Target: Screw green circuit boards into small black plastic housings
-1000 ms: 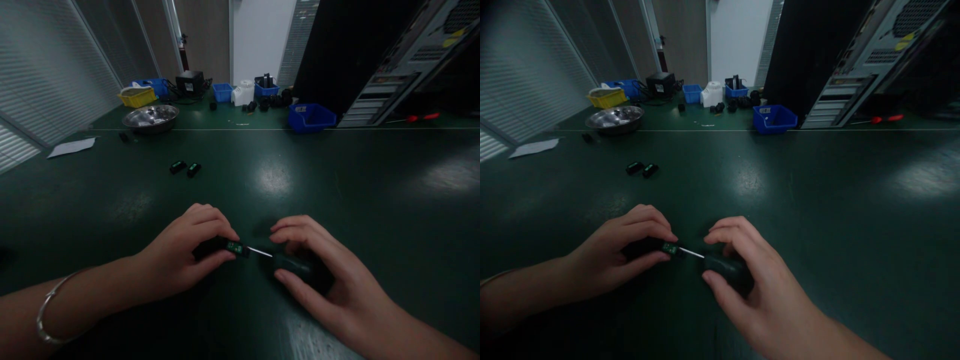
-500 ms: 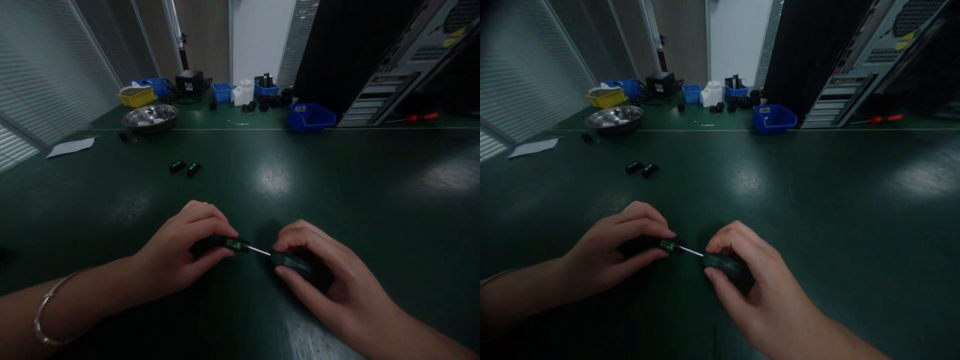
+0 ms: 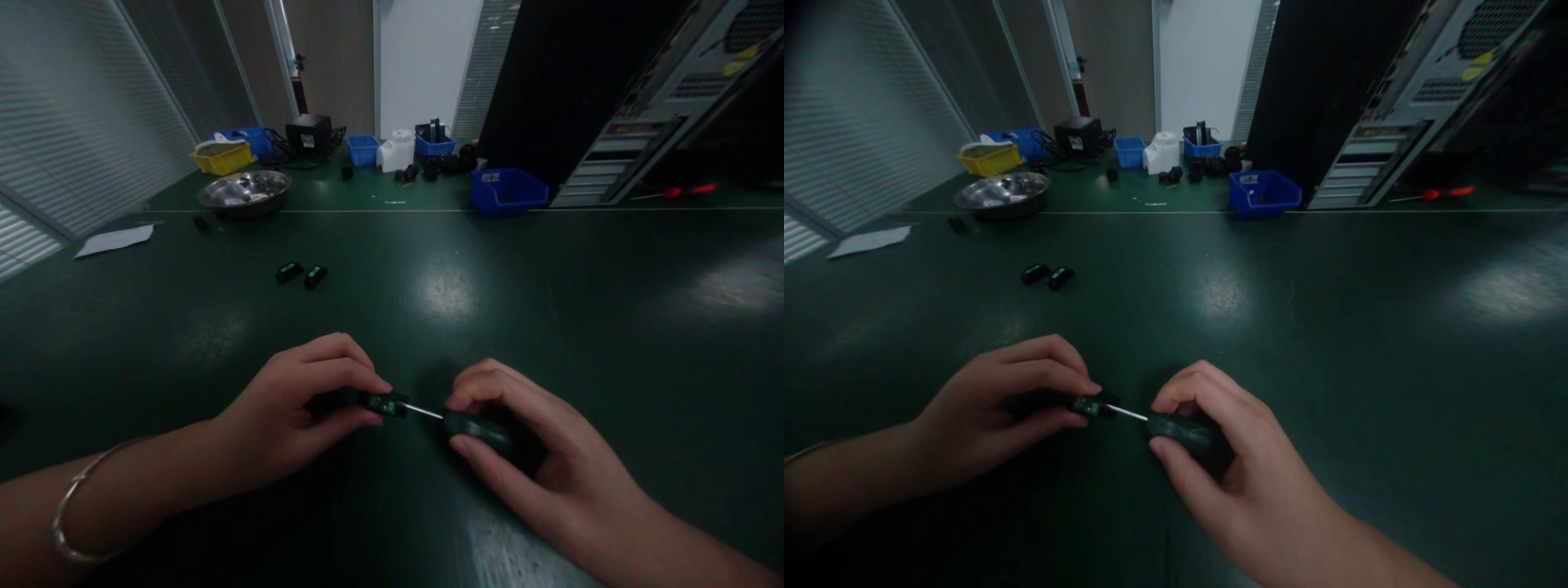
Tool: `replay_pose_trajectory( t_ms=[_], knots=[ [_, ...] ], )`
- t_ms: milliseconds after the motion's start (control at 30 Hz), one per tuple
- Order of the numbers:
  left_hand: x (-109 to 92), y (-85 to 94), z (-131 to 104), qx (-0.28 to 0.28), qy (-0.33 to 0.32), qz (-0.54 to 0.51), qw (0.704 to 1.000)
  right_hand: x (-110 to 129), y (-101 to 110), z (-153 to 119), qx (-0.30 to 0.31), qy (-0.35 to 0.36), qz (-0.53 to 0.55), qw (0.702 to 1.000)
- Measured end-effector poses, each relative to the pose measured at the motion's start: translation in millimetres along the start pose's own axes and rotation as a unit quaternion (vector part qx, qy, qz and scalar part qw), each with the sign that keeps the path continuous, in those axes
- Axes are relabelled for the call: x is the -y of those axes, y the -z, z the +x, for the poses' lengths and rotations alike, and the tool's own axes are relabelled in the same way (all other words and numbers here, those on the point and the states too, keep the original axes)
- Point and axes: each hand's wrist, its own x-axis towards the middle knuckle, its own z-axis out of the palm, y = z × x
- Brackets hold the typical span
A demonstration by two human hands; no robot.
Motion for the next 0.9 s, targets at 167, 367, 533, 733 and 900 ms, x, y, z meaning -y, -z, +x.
replay_pose_trajectory(
  t_ms=[167, 367, 533, 733, 900],
  knots=[
    [-1.1, 0.7, 2.3, -0.005, 0.020, -0.030, 0.999, -2.4, 0.0, -0.8, 0.002, 0.003, 0.006, 1.000],
    [-0.8, 1.0, 5.3, -0.011, 0.039, -0.048, 0.998, -2.7, 0.1, 0.4, 0.001, 0.008, 0.010, 1.000],
    [-0.7, 0.8, 5.1, -0.012, 0.045, -0.060, 0.997, -2.3, -0.2, -1.5, 0.002, 0.007, 0.012, 1.000],
    [0.2, 0.9, 5.8, -0.006, 0.059, -0.073, 0.996, -3.7, -0.8, -1.0, 0.004, -0.001, 0.015, 1.000],
    [0.7, 1.2, 5.6, -0.001, 0.074, -0.091, 0.993, -3.6, -0.4, -1.3, 0.006, -0.003, 0.014, 1.000]
  ],
)
